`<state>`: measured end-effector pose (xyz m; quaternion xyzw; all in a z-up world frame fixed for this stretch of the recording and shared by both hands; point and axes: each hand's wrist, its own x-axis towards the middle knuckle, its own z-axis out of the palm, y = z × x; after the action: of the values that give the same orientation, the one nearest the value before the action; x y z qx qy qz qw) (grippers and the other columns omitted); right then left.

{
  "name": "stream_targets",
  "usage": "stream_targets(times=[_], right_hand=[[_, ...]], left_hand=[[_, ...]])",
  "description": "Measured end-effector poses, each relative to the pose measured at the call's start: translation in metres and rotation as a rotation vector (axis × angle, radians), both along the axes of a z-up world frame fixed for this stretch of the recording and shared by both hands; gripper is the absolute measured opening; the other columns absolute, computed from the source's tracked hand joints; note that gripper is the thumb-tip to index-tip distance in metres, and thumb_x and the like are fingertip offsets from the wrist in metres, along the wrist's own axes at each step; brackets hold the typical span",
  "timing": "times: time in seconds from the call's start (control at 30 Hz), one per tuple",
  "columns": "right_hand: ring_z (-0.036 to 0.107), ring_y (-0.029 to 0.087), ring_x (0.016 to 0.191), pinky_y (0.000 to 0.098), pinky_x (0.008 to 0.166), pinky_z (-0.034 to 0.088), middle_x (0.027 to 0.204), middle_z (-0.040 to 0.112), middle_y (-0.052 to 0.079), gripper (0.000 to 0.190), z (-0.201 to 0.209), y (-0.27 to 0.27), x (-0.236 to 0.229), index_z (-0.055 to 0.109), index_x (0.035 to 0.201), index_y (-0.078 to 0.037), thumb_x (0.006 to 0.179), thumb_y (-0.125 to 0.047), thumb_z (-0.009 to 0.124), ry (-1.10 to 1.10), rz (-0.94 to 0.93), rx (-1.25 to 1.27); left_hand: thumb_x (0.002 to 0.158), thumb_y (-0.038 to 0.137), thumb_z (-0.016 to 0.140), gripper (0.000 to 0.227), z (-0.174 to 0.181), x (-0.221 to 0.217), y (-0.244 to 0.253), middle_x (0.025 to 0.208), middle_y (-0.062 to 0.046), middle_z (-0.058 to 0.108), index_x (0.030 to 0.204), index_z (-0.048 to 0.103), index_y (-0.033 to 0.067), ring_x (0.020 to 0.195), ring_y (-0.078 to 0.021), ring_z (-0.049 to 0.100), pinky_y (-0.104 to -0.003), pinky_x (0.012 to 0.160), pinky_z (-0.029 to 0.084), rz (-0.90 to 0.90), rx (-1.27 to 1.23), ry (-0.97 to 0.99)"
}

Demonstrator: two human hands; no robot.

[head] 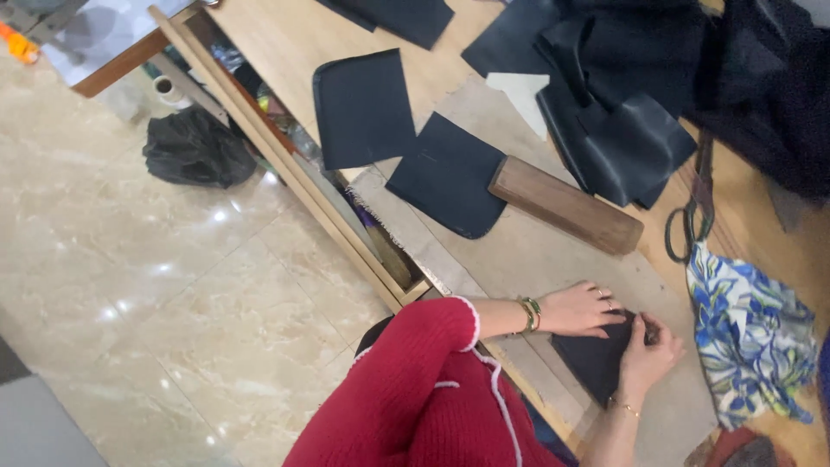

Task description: The person irons a small black fabric piece on a wooden workbench using a steam iron and a floral cloth as a protective layer. They repeatedly fold the fabric edges, place the cloth over it, and press with the iron to smooth the material.

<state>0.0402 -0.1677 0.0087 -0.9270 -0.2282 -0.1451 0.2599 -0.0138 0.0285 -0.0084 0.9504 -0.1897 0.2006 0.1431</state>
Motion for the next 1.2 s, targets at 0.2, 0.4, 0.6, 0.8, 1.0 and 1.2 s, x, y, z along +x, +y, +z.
stream_targets(times=[0.2, 0.4, 0.6, 0.8, 1.0, 1.2], right_hand=[[0.048, 0.048, 0.110, 0.0538, 0.100, 0.034, 0.110, 0.050, 0.026, 0.032, 0.034, 0.024, -0.044, 0.067, 0.129, -0.003, 0.100, -0.010, 0.078, -0.066, -0.105, 0.003], [0.048, 0.044, 0.110, 0.0495, 0.098, 0.033, 0.119, 0.051, 0.024, 0.038, 0.070, 0.044, -0.095, 0.063, 0.133, -0.007, 0.099, -0.017, 0.074, 0.001, -0.118, -0.017], [0.050, 0.037, 0.115, 0.0475, 0.106, 0.031, 0.121, 0.051, 0.017, 0.037, 0.076, 0.044, -0.110, 0.062, 0.135, -0.016, 0.101, -0.025, 0.069, 0.124, -0.118, 0.046], [0.048, 0.032, 0.124, 0.0461, 0.108, 0.035, 0.128, 0.050, 0.011, 0.035, 0.092, 0.076, -0.114, 0.064, 0.133, -0.019, 0.100, -0.027, 0.070, 0.223, 0.054, 0.105], [0.046, 0.035, 0.126, 0.0473, 0.110, 0.037, 0.128, 0.050, 0.013, 0.037, 0.095, 0.105, -0.107, 0.064, 0.133, -0.014, 0.098, -0.021, 0.071, 0.221, 0.265, 0.080], [0.040, 0.033, 0.132, 0.0466, 0.112, 0.040, 0.130, 0.047, 0.011, 0.037, 0.119, 0.135, -0.114, 0.060, 0.137, -0.016, 0.100, -0.020, 0.067, 0.319, 0.286, 0.024]], left_hand=[[0.097, 0.060, 0.037, 0.063, -0.040, 0.000, 0.003, 0.136, -0.020, 0.060, 0.132, 0.062, 0.0127, 0.127, -0.0376, 0.058, -0.052, 0.107, 0.046, -0.245, -0.320, -0.239], [0.097, 0.067, 0.031, 0.071, -0.011, -0.046, 0.027, 0.163, -0.016, 0.038, 0.154, 0.042, 0.0265, 0.152, -0.0289, 0.040, -0.054, 0.126, 0.025, -0.143, -0.176, -0.026], [0.101, 0.064, 0.039, 0.073, 0.021, -0.091, 0.070, 0.159, -0.011, 0.044, 0.154, 0.043, 0.0147, 0.149, -0.0270, 0.039, -0.055, 0.123, 0.024, -0.054, -0.287, 0.214], [0.093, 0.027, 0.067, 0.039, 0.049, -0.189, 0.167, 0.130, -0.020, 0.063, 0.128, 0.067, 0.0097, 0.126, -0.0425, 0.055, -0.062, 0.112, 0.033, 0.329, -0.354, -0.237], [0.104, 0.065, 0.052, 0.110, 0.049, -0.276, 0.182, 0.162, -0.031, -0.023, 0.158, -0.020, 0.0028, 0.154, -0.0420, -0.017, -0.054, 0.127, -0.013, 1.506, -1.688, -0.017], [0.097, 0.068, 0.056, 0.110, 0.038, -0.255, 0.178, 0.165, -0.028, -0.004, 0.160, -0.009, 0.0070, 0.156, -0.0414, 0.005, -0.054, 0.130, 0.003, 1.417, -2.024, -0.134]])
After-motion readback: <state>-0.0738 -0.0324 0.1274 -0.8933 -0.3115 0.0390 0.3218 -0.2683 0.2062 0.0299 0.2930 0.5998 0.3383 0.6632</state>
